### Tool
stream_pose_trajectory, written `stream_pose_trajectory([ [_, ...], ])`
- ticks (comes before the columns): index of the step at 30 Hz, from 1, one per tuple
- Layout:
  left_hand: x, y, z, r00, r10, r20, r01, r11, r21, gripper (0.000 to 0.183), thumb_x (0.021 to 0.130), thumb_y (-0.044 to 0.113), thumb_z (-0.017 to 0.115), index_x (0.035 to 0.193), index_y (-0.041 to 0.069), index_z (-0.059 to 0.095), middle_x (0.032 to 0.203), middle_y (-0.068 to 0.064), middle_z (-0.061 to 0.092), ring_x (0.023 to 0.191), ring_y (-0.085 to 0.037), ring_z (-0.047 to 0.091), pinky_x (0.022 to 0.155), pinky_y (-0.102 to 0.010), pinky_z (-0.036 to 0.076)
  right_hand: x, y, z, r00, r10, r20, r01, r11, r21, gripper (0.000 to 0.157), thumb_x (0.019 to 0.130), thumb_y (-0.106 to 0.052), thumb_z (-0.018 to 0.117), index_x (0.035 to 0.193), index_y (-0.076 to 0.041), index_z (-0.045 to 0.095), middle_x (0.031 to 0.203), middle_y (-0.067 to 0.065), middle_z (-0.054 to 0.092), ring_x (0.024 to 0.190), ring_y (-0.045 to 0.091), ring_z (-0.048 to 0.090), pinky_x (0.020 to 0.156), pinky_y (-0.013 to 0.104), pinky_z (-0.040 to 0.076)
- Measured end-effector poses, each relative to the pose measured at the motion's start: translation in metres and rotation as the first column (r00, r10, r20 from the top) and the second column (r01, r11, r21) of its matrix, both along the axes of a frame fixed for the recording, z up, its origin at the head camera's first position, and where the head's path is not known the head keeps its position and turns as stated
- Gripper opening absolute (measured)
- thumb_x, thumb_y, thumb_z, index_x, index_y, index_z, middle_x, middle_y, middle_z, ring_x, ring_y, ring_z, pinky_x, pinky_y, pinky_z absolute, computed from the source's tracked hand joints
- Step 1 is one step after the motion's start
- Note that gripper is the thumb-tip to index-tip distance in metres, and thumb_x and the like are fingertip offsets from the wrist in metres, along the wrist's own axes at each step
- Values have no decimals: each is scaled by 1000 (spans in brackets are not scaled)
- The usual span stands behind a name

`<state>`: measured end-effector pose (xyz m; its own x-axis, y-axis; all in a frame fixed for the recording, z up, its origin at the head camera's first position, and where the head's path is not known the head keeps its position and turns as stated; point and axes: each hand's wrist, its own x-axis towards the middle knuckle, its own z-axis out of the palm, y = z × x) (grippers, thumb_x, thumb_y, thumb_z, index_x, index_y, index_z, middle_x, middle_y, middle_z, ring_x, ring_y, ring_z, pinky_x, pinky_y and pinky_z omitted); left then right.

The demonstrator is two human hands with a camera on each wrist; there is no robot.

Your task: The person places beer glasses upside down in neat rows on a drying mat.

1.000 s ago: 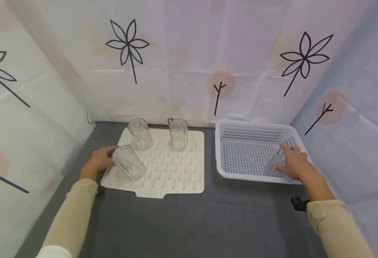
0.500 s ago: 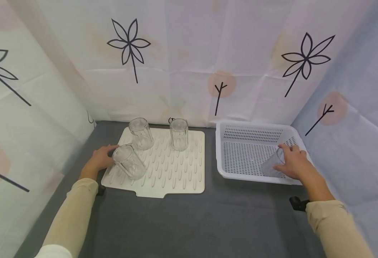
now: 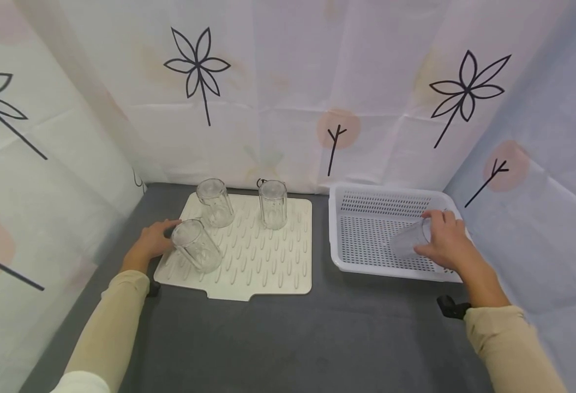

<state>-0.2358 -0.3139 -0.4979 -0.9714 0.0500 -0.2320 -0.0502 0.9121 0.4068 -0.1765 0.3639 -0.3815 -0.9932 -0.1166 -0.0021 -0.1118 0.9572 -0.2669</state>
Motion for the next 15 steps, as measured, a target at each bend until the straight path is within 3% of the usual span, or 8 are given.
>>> stream_pose_trajectory([
  [8, 2, -1, -4, 1000, -5, 4, 5, 1000, -1, 71, 97, 37, 58, 156, 4, 38, 160, -40, 23, 147, -63, 18, 121, -74, 12, 0, -10, 5, 1000, 16, -17, -17, 998, -55, 77, 80, -5, 79, 143, 6, 36, 142, 46, 23, 122, 65, 23, 86, 74, 31],
  [15, 0, -1, -3, 1000, 3, 0, -3, 1000, 4, 71, 97, 37, 58, 157, 6, 37, 160, -40, 22, 147, -63, 16, 121, -75, 11, -2, -15, 4, 997, 29, -66, -38, 989, -144, 76, 83, -9, 82, 144, 4, 40, 143, 41, 26, 121, 58, 28, 83, 70, 35],
])
